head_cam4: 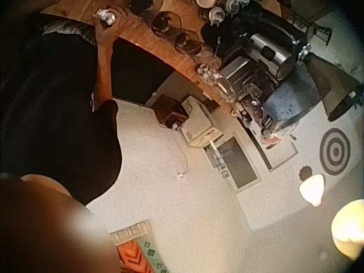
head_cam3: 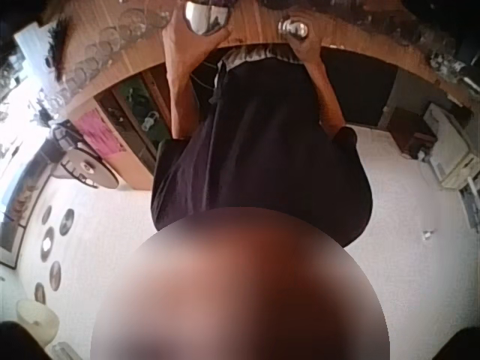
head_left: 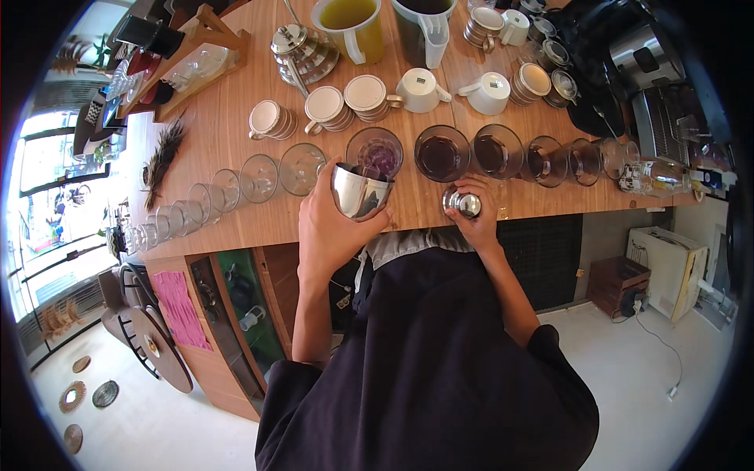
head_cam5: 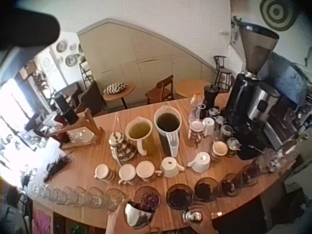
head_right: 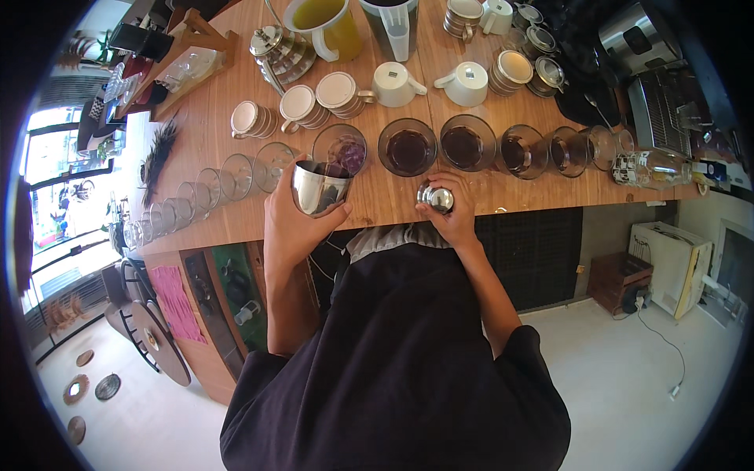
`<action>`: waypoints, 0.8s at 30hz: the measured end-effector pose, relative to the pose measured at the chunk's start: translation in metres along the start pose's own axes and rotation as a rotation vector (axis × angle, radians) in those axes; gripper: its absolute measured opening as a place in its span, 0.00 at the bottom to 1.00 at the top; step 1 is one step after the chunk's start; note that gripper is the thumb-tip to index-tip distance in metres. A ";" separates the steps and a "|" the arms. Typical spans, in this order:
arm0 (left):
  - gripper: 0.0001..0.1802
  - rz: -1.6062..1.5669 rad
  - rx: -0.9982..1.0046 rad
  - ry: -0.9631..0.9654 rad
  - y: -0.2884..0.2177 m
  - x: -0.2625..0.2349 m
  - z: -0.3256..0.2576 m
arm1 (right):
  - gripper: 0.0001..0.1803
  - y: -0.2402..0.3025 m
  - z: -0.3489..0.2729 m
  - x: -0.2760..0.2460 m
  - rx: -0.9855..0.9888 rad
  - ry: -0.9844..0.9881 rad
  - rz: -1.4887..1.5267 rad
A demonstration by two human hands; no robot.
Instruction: Preparing and shaking several drinks using a cocktail shaker.
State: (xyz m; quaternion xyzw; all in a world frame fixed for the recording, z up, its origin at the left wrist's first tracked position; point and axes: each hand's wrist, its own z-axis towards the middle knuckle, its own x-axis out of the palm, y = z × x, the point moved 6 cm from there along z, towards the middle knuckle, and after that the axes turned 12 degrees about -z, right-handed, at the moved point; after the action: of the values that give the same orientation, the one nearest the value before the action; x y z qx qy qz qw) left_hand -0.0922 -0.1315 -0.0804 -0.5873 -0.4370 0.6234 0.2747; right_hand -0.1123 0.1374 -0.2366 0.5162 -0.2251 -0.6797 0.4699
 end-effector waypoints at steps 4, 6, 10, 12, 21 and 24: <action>0.47 0.020 -0.011 -0.003 0.000 0.000 0.000 | 0.25 0.000 -0.001 0.000 -0.007 -0.004 -0.007; 0.47 0.021 -0.020 -0.003 0.000 0.000 0.000 | 0.26 0.000 -0.001 0.000 -0.014 -0.008 -0.020; 0.47 0.052 -0.008 0.011 0.001 -0.001 0.002 | 0.26 -0.003 -0.002 0.001 -0.004 -0.008 -0.014; 0.47 0.069 0.002 0.010 0.000 -0.001 0.002 | 0.26 -0.002 -0.001 0.000 -0.007 -0.011 -0.016; 0.48 0.066 -0.060 0.025 -0.003 -0.002 0.003 | 0.26 -0.004 -0.001 -0.001 -0.009 -0.013 -0.020; 0.48 0.049 -0.074 0.033 -0.002 -0.002 0.004 | 0.26 -0.002 0.000 0.000 -0.011 -0.013 -0.024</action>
State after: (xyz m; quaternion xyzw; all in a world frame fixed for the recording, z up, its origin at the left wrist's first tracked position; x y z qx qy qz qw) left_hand -0.0961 -0.1333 -0.0778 -0.6180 -0.4406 0.6035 0.2445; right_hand -0.1128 0.1385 -0.2379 0.5120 -0.2184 -0.6896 0.4632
